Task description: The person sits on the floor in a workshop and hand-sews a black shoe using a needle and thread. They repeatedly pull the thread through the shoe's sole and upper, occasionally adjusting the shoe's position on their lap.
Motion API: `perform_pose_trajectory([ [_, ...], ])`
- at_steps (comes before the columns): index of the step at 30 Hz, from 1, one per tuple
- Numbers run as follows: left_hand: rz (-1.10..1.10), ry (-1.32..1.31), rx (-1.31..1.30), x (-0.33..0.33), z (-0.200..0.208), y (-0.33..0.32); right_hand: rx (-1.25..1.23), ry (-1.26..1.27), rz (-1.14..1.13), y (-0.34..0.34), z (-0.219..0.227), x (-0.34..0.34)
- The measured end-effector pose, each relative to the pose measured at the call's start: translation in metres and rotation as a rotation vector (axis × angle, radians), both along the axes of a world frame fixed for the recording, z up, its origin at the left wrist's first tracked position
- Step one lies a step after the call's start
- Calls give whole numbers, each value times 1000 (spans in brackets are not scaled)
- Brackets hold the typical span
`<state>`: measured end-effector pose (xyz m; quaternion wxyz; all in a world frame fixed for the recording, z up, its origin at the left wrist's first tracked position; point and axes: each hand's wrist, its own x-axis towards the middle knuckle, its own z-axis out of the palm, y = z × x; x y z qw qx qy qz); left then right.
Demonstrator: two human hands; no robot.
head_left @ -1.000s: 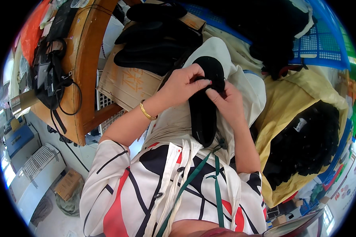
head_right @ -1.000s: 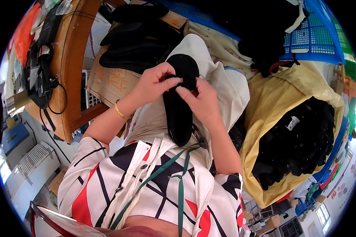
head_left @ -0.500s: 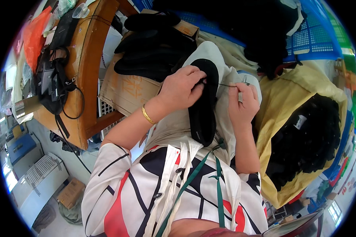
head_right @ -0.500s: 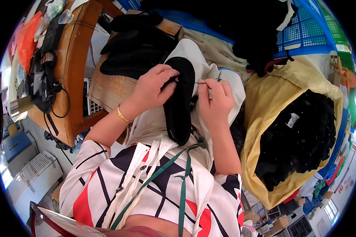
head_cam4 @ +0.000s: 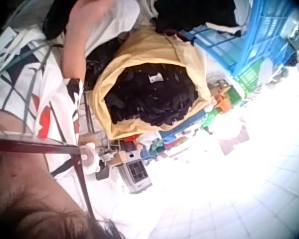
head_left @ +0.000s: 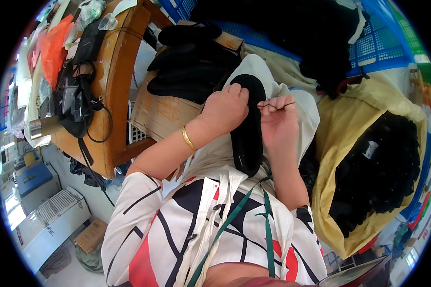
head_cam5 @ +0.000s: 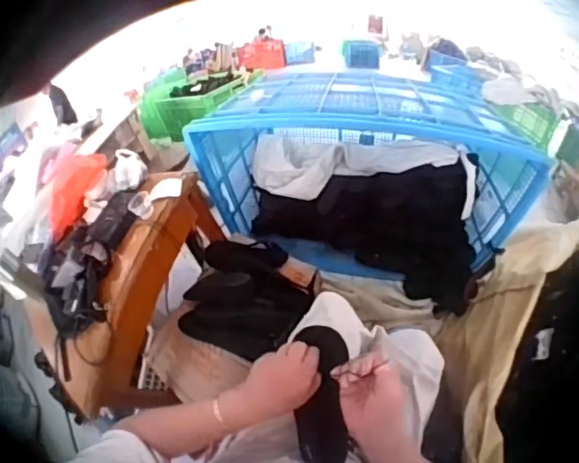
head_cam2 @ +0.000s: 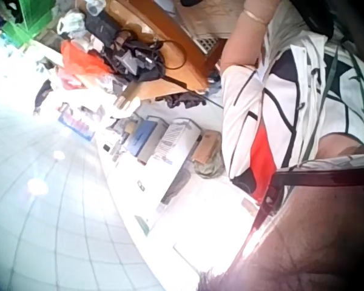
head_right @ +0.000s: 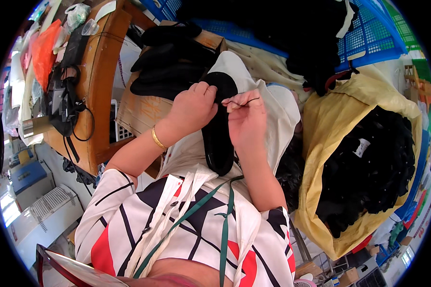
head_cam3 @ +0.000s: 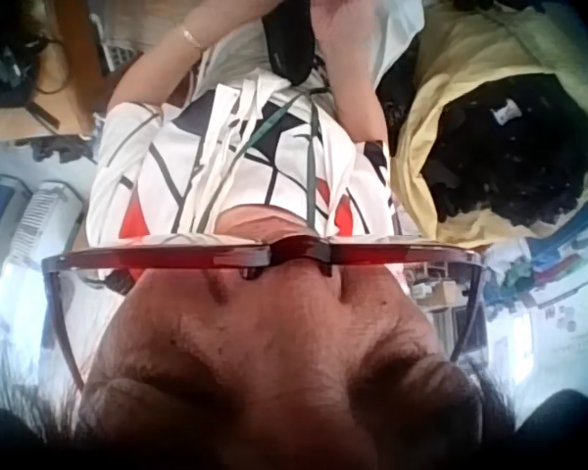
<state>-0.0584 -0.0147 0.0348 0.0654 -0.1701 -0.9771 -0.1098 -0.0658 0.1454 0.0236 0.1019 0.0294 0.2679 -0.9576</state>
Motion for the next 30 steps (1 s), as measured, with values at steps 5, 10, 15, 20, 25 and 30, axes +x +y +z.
perform_pose_trajectory([
  [5, 13, -26, -92, -11, -14, -3, 62, 47, -24, -8, -2, 17],
  [10, 31, -155, -142, -20, -18, -4, 125, 5, -47, -15, -4, 28],
  [15, -4, -229, -168, -24, -11, -1, 425, 227, -61, -11, 0, 51],
  [20, -35, -261, -144, -19, -10, 4, 773, 497, -53, -2, 10, 75],
  [25, -21, -329, 36, -17, -11, -9, 980, 711, -102, 18, 12, 67],
  [30, -5, -488, 141, -15, 34, -22, 1376, 700, -216, 76, 17, 90],
])
